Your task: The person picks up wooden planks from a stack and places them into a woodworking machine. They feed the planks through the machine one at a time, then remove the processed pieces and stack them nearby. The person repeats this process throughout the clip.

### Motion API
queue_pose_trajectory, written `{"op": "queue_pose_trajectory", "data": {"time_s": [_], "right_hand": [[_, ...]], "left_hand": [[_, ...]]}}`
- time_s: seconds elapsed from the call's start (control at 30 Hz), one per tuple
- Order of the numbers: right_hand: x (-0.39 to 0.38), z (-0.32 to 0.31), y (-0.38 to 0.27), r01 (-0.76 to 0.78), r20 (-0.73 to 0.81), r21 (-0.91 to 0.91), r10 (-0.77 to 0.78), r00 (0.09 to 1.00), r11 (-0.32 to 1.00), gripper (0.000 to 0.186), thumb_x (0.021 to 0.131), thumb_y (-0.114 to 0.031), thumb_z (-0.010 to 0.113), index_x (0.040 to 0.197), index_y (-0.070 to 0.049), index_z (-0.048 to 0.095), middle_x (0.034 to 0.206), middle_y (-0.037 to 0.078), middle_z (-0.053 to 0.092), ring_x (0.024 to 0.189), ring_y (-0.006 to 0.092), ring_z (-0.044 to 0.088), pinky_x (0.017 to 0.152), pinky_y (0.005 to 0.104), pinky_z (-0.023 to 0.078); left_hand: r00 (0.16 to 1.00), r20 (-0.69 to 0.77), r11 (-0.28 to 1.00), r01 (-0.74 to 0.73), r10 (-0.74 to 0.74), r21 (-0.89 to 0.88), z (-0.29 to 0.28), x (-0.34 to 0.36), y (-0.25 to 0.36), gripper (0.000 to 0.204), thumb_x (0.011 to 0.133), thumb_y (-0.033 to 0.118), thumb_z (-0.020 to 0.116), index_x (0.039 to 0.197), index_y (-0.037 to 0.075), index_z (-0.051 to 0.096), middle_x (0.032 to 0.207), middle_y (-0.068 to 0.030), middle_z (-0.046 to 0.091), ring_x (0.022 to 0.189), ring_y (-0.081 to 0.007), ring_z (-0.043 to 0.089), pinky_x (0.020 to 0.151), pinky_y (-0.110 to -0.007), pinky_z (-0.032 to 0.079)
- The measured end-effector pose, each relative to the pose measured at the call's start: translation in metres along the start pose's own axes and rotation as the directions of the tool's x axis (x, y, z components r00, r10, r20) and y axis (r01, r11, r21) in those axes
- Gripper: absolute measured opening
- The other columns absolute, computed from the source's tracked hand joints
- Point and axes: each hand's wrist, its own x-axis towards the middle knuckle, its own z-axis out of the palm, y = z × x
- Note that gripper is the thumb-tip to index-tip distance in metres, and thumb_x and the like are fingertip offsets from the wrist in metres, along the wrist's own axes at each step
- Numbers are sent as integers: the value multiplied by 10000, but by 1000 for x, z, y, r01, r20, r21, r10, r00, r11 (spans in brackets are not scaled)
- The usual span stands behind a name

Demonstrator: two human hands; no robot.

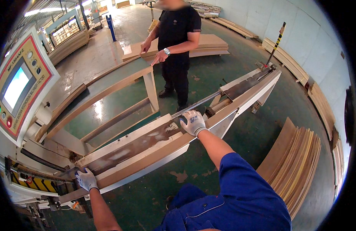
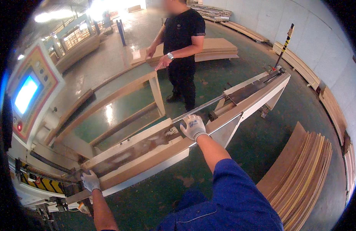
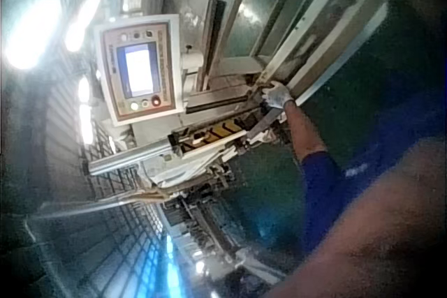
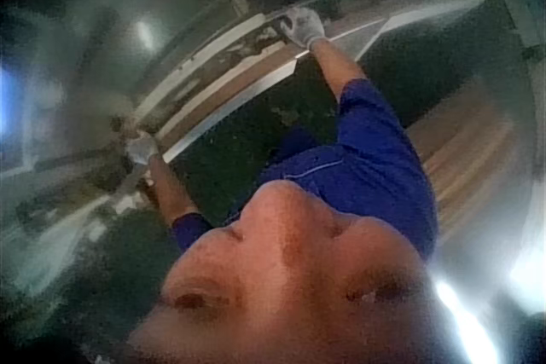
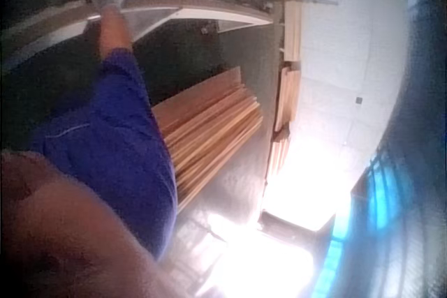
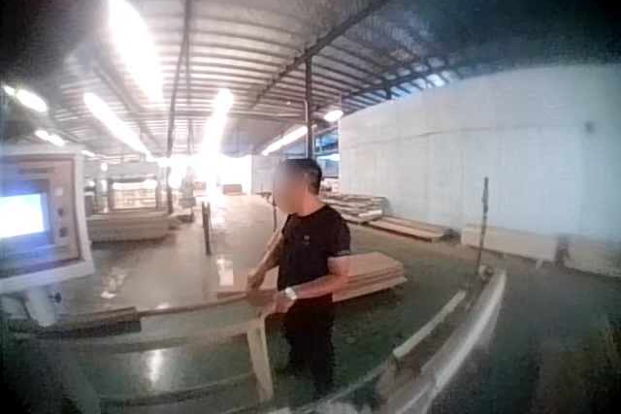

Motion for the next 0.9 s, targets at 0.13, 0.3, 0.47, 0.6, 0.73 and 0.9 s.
{"op": "queue_pose_trajectory", "data": {"time_s": [0.13,0.3,0.47,0.6,0.73,0.9], "right_hand": [[0,2,2,6,3,-35,-6,1000,999,468,989,-482,606,1235,-93,692,1253,130,684,1241,303,603,1104,456,435],[1,-1,-1,-11,5,-3,11,1000,1000,463,959,-443,631,1223,-74,719,1288,149,691,1253,324,605,1099,450,438],[1,0,-1,-6,-9,14,6,1000,1000,463,956,-443,637,1226,-75,714,1278,151,694,1248,323,609,1096,453,436],[-1,-1,0,-3,-14,6,3,1000,1000,456,963,-451,633,1219,-82,711,1262,144,696,1239,319,614,1092,458,440],[0,1,1,8,-18,-21,-8,1000,1000,443,978,-468,620,1206,-98,706,1241,132,694,1229,304,619,1087,461,450],[0,1,1,8,-17,-13,-8,1000,1000,445,971,-455,623,1211,-90,708,1255,137,694,1233,312,616,1087,461,447]], "left_hand": [[1000,11,1000,-5,5,21,-5,-3,5,590,1014,440,597,1380,-23,593,1392,-260,610,1234,-418,636,1045,-525,511],[1000,18,999,-10,9,43,0,0,0,572,995,446,618,1338,-12,638,1341,-258,649,1213,-414,647,1040,-516,514],[999,33,998,-43,41,47,0,1,0,542,984,448,630,1276,-6,681,1247,-246,702,1176,-408,664,1019,-507,520],[999,30,998,-34,32,56,-4,-3,5,550,981,442,637,1283,-15,685,1261,-245,697,1173,-402,667,1019,-501,519],[998,48,999,-34,33,29,-2,0,1,550,978,420,649,1302,-24,679,1265,-243,696,1182,-397,665,1030,-497,514],[997,46,997,-58,60,-56,-4,-1,2,544,976,397,657,1312,-31,674,1279,-247,692,1198,-396,661,1043,-494,509]]}}
